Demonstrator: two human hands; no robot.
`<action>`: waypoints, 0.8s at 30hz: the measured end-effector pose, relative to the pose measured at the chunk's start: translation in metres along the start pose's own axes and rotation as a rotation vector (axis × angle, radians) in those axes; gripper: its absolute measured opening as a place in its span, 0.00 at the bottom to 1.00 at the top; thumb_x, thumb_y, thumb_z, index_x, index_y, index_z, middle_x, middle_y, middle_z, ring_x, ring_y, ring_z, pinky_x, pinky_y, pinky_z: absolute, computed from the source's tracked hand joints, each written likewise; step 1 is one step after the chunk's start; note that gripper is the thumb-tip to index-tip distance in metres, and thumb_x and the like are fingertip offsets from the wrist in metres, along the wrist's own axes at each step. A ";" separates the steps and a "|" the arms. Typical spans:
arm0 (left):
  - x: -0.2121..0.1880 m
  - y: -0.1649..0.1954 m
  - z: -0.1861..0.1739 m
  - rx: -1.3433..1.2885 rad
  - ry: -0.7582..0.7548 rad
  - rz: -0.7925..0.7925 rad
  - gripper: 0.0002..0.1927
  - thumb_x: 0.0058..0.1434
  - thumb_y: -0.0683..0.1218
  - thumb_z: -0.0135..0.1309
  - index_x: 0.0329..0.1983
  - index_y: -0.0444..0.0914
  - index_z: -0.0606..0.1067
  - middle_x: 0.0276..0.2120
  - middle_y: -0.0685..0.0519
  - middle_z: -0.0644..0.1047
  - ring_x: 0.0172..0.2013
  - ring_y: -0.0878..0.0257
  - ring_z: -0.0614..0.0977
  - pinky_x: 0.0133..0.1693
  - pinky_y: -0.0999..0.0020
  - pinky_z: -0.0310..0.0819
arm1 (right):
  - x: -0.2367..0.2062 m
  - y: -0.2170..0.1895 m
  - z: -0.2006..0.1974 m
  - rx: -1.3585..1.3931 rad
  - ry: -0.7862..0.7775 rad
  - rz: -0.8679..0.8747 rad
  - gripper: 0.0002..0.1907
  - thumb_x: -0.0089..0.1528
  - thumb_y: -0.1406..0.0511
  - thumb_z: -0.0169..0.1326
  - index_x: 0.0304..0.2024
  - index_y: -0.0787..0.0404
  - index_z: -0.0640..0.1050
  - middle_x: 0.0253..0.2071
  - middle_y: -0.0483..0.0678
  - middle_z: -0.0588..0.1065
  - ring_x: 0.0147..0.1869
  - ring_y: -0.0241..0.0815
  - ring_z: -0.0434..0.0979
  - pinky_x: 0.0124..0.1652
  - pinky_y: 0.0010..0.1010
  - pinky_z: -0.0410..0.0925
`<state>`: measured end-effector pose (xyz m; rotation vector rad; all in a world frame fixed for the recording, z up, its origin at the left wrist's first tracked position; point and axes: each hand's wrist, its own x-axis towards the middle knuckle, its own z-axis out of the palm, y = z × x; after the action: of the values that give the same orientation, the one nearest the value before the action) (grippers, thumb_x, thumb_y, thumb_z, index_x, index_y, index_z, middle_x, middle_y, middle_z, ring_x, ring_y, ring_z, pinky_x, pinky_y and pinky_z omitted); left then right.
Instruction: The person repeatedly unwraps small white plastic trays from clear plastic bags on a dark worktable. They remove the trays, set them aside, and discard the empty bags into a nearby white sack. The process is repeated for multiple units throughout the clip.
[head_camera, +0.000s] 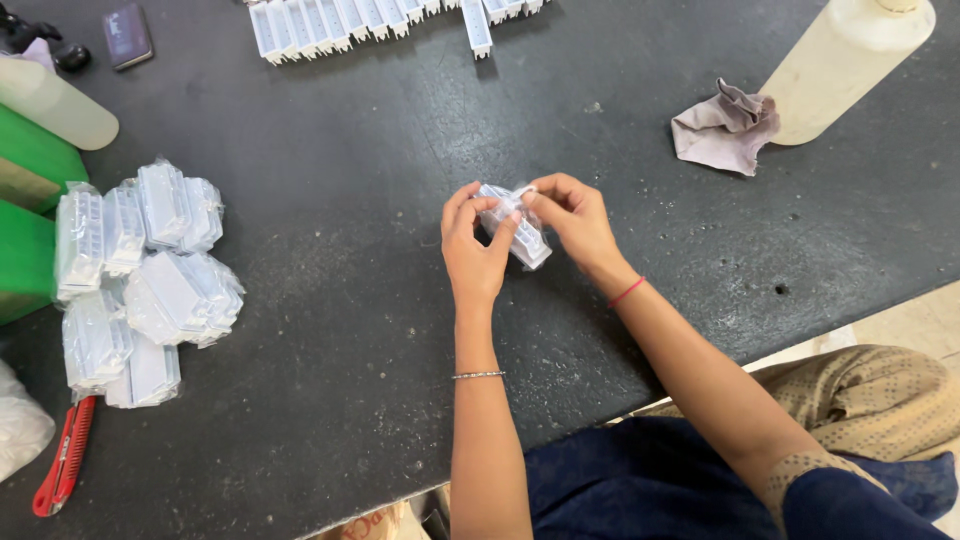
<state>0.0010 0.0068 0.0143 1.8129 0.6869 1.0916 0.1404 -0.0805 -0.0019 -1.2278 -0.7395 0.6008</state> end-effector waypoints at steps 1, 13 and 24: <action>0.000 0.000 0.000 0.021 0.006 0.024 0.13 0.56 0.45 0.65 0.42 0.38 0.78 0.60 0.48 0.74 0.59 0.52 0.77 0.57 0.59 0.72 | 0.001 -0.001 -0.001 0.067 0.022 0.022 0.05 0.66 0.67 0.58 0.42 0.63 0.80 0.36 0.41 0.79 0.40 0.29 0.77 0.42 0.23 0.72; -0.003 0.007 0.001 0.116 0.212 0.118 0.09 0.63 0.39 0.58 0.46 0.37 0.81 0.52 0.48 0.76 0.51 0.55 0.81 0.54 0.60 0.73 | 0.004 -0.003 -0.011 0.075 0.016 -0.022 0.10 0.66 0.65 0.62 0.32 0.60 0.76 0.29 0.41 0.74 0.33 0.30 0.71 0.35 0.23 0.66; 0.002 -0.015 0.003 -0.236 0.263 -0.117 0.10 0.64 0.37 0.55 0.48 0.35 0.76 0.37 0.53 0.82 0.38 0.68 0.82 0.43 0.72 0.77 | 0.002 -0.005 -0.021 0.106 -0.217 0.006 0.14 0.70 0.61 0.54 0.36 0.64 0.82 0.33 0.45 0.80 0.38 0.34 0.78 0.42 0.27 0.72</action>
<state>0.0048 0.0140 0.0012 1.4276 0.7725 1.2870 0.1584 -0.0933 0.0000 -1.0775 -0.8735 0.7769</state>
